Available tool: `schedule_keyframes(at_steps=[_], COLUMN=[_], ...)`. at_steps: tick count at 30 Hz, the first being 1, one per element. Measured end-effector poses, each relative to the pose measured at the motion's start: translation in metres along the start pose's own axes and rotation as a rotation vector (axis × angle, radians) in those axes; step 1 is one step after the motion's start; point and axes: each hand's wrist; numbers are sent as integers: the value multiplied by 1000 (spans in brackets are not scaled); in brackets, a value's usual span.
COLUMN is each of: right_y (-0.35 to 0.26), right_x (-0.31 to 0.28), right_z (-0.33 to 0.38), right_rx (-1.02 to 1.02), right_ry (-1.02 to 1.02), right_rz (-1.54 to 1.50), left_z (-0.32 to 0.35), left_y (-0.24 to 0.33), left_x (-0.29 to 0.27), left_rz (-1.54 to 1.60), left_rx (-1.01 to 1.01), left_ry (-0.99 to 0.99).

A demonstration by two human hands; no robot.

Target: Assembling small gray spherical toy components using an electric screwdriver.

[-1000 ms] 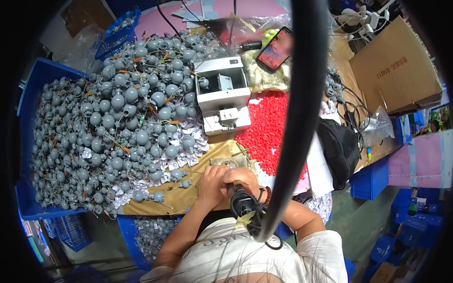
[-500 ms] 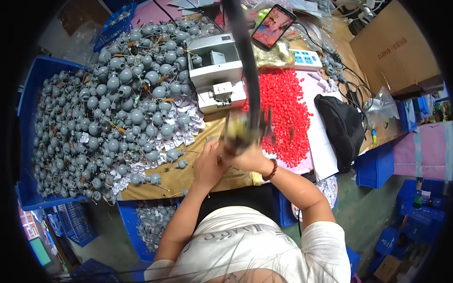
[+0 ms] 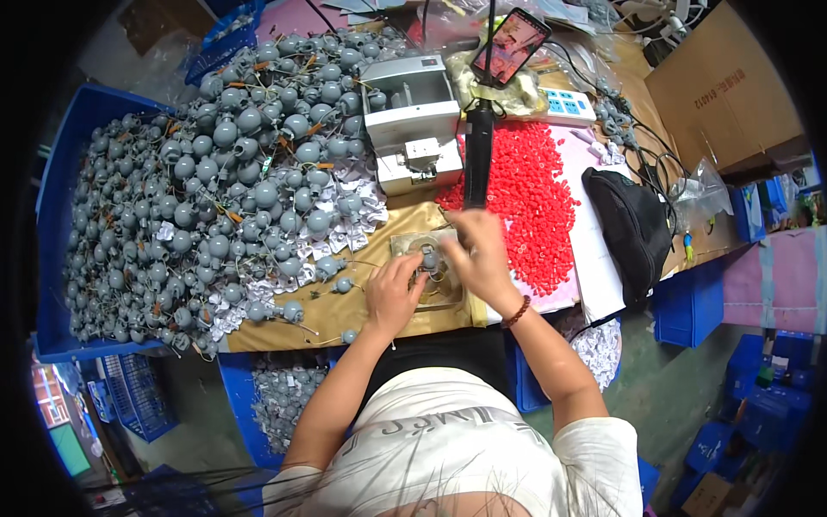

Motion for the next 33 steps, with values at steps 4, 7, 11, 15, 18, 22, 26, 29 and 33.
schedule_keyframes(at_steps=[4,7,11,15,18,22,26,29,33], right_y=[-6,-32,-51,-29,37,96,113,114,116], right_x=[26,22,10,-24,-37,-56,-52,-44,-37], right_z=[16,-10,-28,-22,-6,18,28,27,27], right_rx=[111,152,155,27,0,-109,-155,-200,-227], right_ry=[-101,35,-128,-379,-354,-303,-309,-312,-294], right_rz=[-186,-345,-670,-587,-78,409,518,556,535], left_z=[-2,3,1,67,169,274,231,195,166], left_y=[-2,-7,16,55,56,47,43,-3,-72], left_x=[3,1,-45,-147,-219,-258,-254,-264,-282], left_rz=[-13,-63,-21,-75,-236,-29,-302,-571,-771], left_rx=[31,0,126,-198,-567,-1031,-775,-503,-424], left_ry=[-11,-24,52,21,-300,-655,-283,83,212])
Point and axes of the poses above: each hand's wrist, its own z-axis away from the middle knuckle, its own x-axis out of the palm, y = z × x, and after that the axes turned 13 degrees about z, right-handed
